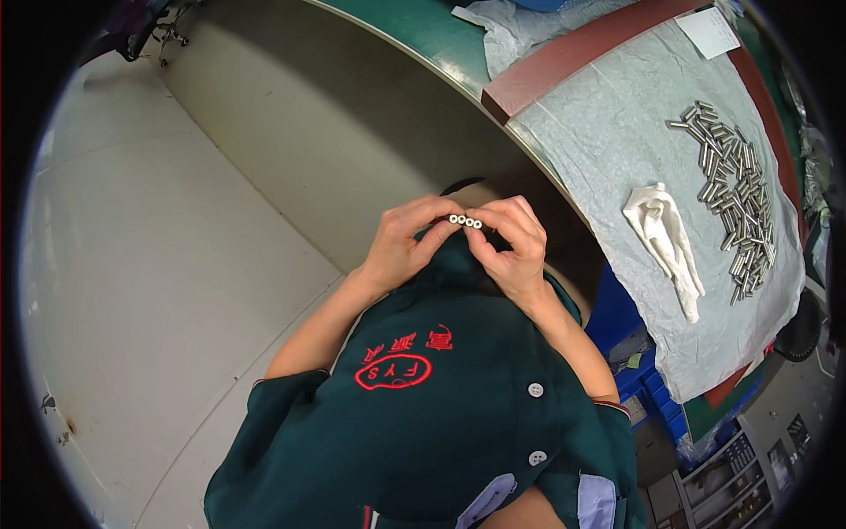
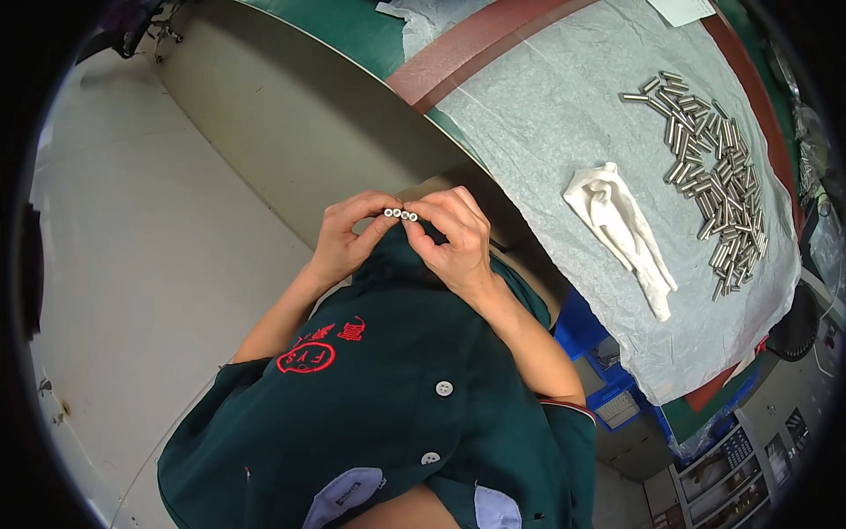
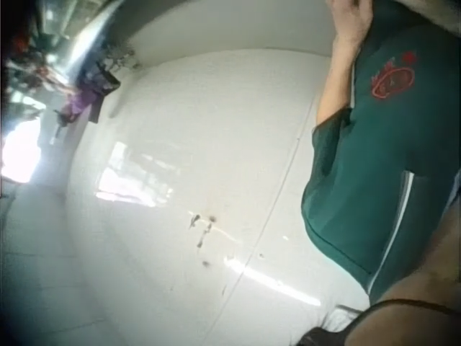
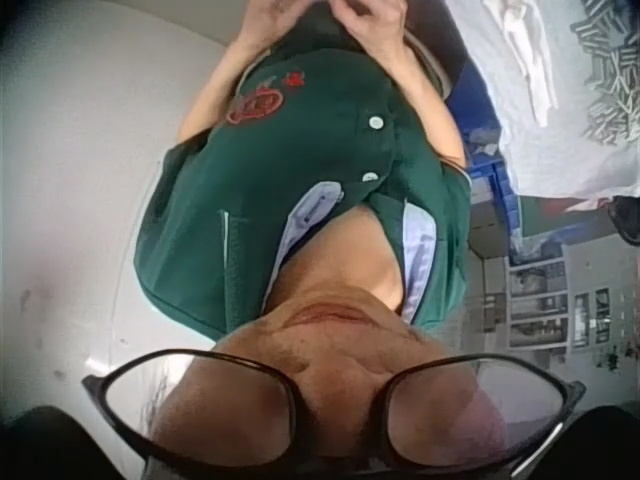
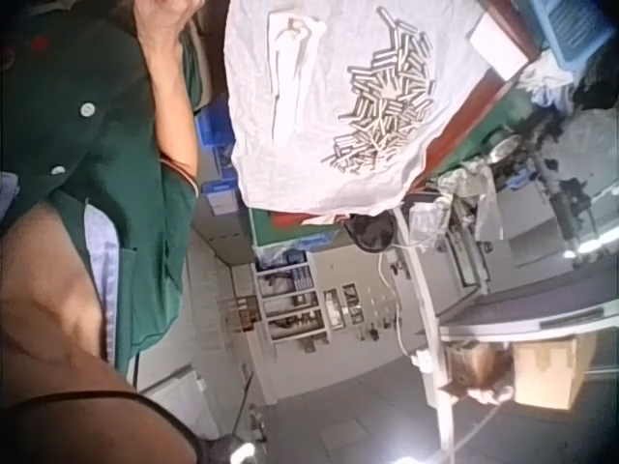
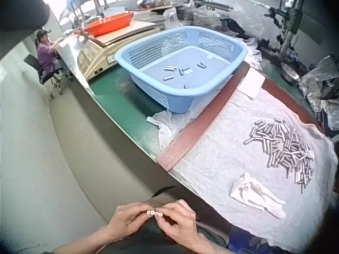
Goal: Inspecting small cylindrical metal parts and sorting them on a workbench.
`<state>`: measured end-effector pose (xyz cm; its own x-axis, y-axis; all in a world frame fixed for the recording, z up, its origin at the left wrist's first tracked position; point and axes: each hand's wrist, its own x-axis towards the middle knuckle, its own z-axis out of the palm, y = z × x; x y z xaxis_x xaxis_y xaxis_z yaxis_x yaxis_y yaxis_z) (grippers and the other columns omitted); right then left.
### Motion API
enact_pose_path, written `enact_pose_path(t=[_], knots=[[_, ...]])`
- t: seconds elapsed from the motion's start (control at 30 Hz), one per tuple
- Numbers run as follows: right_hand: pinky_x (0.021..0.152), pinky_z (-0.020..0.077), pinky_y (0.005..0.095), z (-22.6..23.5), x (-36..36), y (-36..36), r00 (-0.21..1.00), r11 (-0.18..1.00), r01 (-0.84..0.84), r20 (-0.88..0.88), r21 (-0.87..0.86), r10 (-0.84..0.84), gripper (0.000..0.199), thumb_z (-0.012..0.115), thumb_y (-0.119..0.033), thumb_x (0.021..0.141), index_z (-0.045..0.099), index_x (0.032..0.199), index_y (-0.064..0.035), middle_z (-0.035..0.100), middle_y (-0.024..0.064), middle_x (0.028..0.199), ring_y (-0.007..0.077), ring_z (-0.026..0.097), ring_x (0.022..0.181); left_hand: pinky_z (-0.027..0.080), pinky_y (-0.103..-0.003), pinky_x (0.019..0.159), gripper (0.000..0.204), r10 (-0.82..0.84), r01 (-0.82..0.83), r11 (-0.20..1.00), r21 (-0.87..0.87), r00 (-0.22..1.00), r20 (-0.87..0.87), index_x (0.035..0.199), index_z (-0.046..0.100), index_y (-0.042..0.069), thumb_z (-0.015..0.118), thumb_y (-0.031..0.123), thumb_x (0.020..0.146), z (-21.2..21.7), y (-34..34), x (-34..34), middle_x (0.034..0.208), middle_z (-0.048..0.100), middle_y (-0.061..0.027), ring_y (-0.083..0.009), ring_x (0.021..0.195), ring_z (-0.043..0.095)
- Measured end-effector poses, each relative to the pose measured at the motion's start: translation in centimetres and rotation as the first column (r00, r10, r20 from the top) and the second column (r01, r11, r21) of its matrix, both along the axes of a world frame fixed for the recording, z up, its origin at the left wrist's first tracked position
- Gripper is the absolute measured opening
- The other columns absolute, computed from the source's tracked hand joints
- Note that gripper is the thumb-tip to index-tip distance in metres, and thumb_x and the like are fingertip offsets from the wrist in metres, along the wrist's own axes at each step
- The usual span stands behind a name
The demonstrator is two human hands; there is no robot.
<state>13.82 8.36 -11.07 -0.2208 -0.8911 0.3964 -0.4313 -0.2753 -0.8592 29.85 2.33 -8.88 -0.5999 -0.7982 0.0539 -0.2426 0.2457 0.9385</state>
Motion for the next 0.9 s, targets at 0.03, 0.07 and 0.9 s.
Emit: enact_pose_path(t=[0.03, 0.07, 0.9], knots=[[0.058, 0.0462, 0.0315, -0.1, 0.1, 0.0, 1.0, 1.0, -0.006, -0.003, 0.002, 0.006, 0.023, 0.072, 0.004, 0.064, 0.068, 0.085, -0.0037, 0.062, 0.0065, 0.078, 0.0228, 0.057, 0.069, 0.052, -0.029, 0.071, 0.013, 0.006, -0.006, 1.0, 0.002, 1.0, -0.003, 0.094, 0.063, -0.002, 0.062, -0.002, 0.081, -0.2, 0.0, 0.0, 0.088, 0.066, -0.0099, -0.0195, 0.08, 0.065], [0.058, 0.0463, 0.0315, -0.1, 0.1, 0.1, 1.0, 1.0, -0.008, 0.001, 0.01, 0.008, 0.023, 0.072, 0.004, 0.064, 0.068, 0.085, -0.0036, 0.063, 0.0064, 0.078, 0.0227, 0.057, 0.069, 0.052, -0.029, 0.071, 0.013, 0.008, -0.008, 0.999, -0.035, 1.0, 0.0, 0.094, 0.063, -0.001, 0.063, -0.002, 0.081, -0.4, 0.1, 0.1, 0.089, 0.066, -0.0102, -0.0209, 0.08, 0.065], [0.058, 0.046, 0.0318, 10.7, -2.2, -0.4, 0.991, 0.989, -0.134, -0.035, -0.069, 0.132, 0.023, 0.072, 0.003, 0.059, 0.065, 0.08, -0.001, 0.062, 0.0091, 0.075, 0.0248, 0.057, 0.064, 0.054, -0.028, 0.077, 0.012, 0.063, 0.042, 0.9, 0.434, 0.972, -0.224, 0.099, 0.059, -0.004, 0.055, 0.0, 0.089, 2.3, -0.7, -0.7, 0.092, 0.067, -0.0108, -0.0159, 0.086, 0.065]])
